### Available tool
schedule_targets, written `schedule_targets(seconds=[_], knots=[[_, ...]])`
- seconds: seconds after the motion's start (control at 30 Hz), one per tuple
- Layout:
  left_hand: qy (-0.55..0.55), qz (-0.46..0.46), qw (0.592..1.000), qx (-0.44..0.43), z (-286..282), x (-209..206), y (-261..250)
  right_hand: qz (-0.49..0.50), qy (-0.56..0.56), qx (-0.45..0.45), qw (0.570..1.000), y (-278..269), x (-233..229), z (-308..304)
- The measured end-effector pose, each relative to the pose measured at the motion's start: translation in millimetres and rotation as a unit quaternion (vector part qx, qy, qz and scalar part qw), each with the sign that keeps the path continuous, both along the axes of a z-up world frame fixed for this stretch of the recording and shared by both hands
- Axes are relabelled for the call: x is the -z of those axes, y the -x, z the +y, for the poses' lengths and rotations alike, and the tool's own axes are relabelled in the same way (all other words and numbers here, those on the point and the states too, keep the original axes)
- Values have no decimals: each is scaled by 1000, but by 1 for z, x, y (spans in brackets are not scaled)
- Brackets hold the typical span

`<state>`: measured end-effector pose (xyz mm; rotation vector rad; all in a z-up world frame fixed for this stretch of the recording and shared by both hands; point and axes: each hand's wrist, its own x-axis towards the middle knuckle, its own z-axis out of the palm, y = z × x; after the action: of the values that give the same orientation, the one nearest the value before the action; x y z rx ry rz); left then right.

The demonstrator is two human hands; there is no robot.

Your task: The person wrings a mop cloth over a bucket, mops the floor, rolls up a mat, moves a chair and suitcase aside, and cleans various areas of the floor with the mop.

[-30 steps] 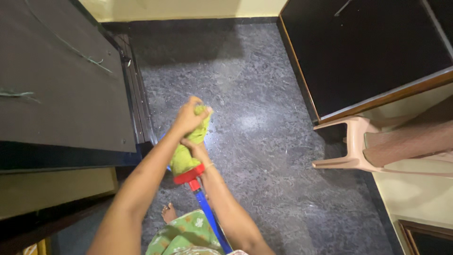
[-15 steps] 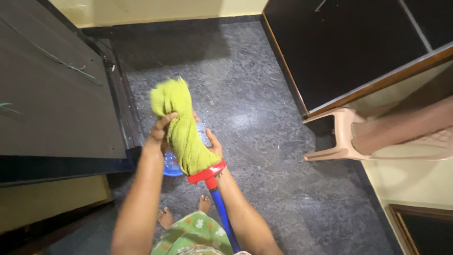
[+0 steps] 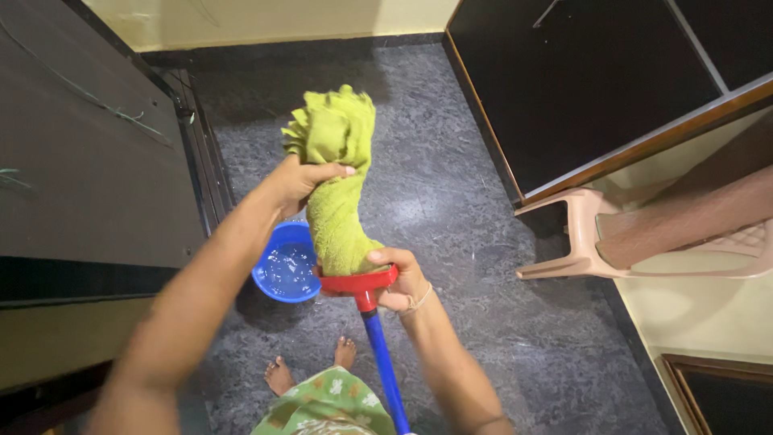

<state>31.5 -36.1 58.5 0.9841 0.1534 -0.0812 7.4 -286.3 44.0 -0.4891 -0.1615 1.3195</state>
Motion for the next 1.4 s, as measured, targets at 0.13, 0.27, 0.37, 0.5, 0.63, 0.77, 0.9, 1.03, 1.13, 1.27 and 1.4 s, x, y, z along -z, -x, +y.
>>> schedule_targets(seconds=[0.13,0.27,0.37,0.5,0.63,0.77,0.9,1.03,1.13,1.27,1.4], knots=[[-131,39,990,45,-4,-4,-3,-15,111,-13,994,-6,-3,3],[-207,26,976,63,-9,19,-9,-26,137,-10,990,4,-2,25],[-356,-29,931,71,-12,54,-15,-23,143,26,989,16,23,47],[-532,5,846,42,-13,112,-18,-53,251,71,964,16,89,69],[-625,122,771,26,-19,158,-18,-47,239,70,967,7,182,80],[-687,152,710,29,-28,196,-16,-55,181,92,978,3,257,95],[-766,114,632,31,-35,244,-28,-88,314,118,938,6,249,110],[-756,144,638,29,-40,259,-32,-79,348,139,924,6,238,115],[-762,156,627,37,-40,258,-30,-109,327,123,931,4,250,115],[-741,154,654,-11,-36,259,-35,-75,320,132,935,-1,252,113],[-628,211,749,24,-8,247,-28,22,344,46,938,-24,246,84]])
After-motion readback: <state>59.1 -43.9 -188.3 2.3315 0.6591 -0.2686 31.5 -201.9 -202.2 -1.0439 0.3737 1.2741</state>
